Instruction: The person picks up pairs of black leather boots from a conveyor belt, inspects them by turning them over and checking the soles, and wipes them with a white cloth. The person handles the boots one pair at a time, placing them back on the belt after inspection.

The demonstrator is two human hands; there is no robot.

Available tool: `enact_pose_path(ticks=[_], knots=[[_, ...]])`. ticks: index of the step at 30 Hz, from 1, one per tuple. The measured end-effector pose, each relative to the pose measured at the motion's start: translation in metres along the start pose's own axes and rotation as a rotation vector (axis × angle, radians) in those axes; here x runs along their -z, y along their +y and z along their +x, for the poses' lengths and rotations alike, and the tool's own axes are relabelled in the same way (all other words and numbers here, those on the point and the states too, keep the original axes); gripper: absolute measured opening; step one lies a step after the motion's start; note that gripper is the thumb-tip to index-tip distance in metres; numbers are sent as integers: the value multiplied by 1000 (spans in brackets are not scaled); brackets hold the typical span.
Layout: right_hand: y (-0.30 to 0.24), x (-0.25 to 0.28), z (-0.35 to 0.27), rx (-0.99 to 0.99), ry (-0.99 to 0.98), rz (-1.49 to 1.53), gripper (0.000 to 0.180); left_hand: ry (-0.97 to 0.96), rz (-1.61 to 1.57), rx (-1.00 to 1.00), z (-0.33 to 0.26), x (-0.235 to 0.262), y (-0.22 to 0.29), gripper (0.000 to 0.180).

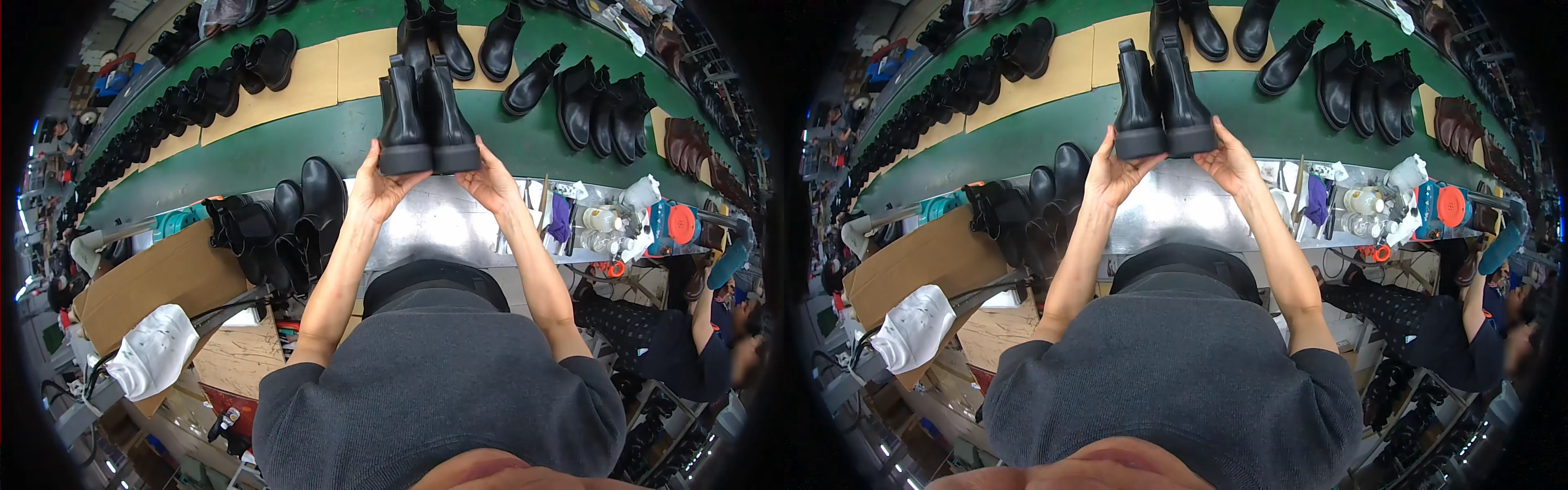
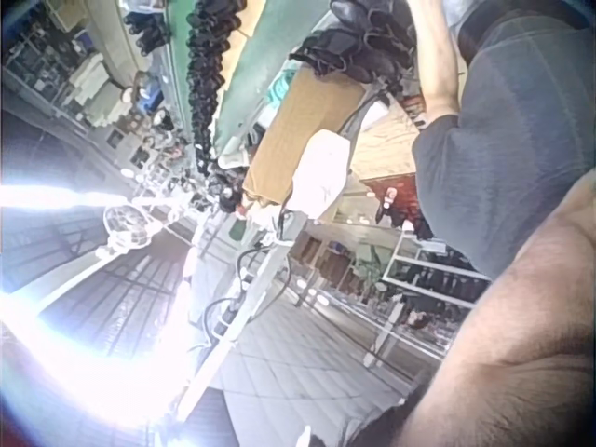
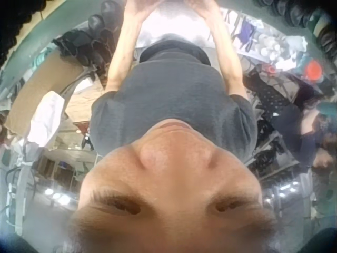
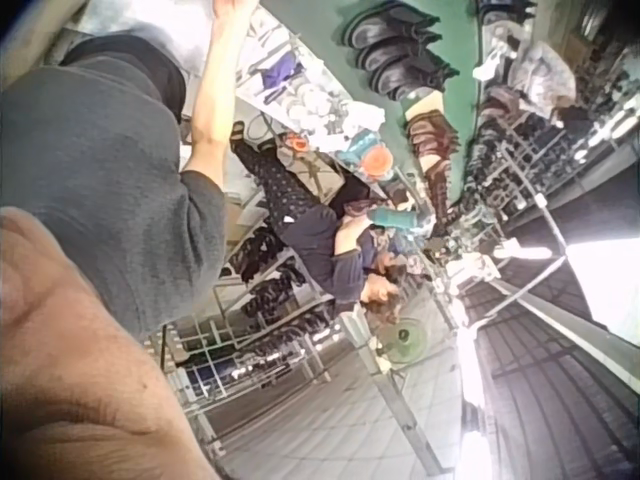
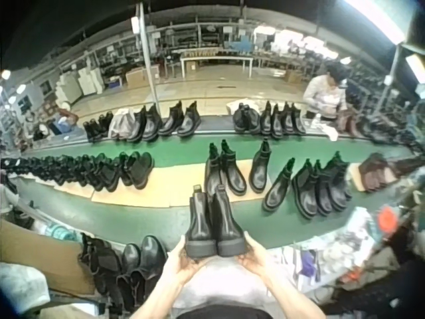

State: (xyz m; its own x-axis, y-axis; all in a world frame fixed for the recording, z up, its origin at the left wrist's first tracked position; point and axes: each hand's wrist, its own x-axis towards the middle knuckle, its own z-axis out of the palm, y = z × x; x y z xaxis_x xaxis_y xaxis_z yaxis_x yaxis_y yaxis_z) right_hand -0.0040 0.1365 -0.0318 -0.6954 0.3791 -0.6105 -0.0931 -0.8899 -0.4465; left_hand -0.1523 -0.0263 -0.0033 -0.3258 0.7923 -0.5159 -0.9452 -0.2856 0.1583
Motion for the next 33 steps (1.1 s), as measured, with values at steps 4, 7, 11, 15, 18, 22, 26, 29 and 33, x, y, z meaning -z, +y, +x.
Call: enact_pose_path(ticks=[4,7,11,15,18,22,26,29,33], knots=[[17,33,-28,27,-187,-180,47,-178,247,20,-30,49,-5,47],[47,73,-36,-22,-113,-271,57,-66,302,81,-36,110,-9,46],[63,77,-37,-78,51,-282,50,298,511,84,-38,131,-13,45],[61,65,-20,-22,138,-29,52,330,784,-303,-31,94,-1,53],[37,23,-37,-161,97,249,54,-25,1478,-744,-48,-2,-13,77],[39,-8,-56,-87,117,193,50,-148,1693,-762,-33,-30,-72,101],[41,32,-75,84,150,-294,46,-100,1660,-875,-18,-24,-81,87],[23,78,-101,406,648,-1271,37,-122,1667,-834,-10,-31,-78,86],[11,145,-80,837,880,-1946,29,-101,1689,-825,-1,-35,-83,86]])
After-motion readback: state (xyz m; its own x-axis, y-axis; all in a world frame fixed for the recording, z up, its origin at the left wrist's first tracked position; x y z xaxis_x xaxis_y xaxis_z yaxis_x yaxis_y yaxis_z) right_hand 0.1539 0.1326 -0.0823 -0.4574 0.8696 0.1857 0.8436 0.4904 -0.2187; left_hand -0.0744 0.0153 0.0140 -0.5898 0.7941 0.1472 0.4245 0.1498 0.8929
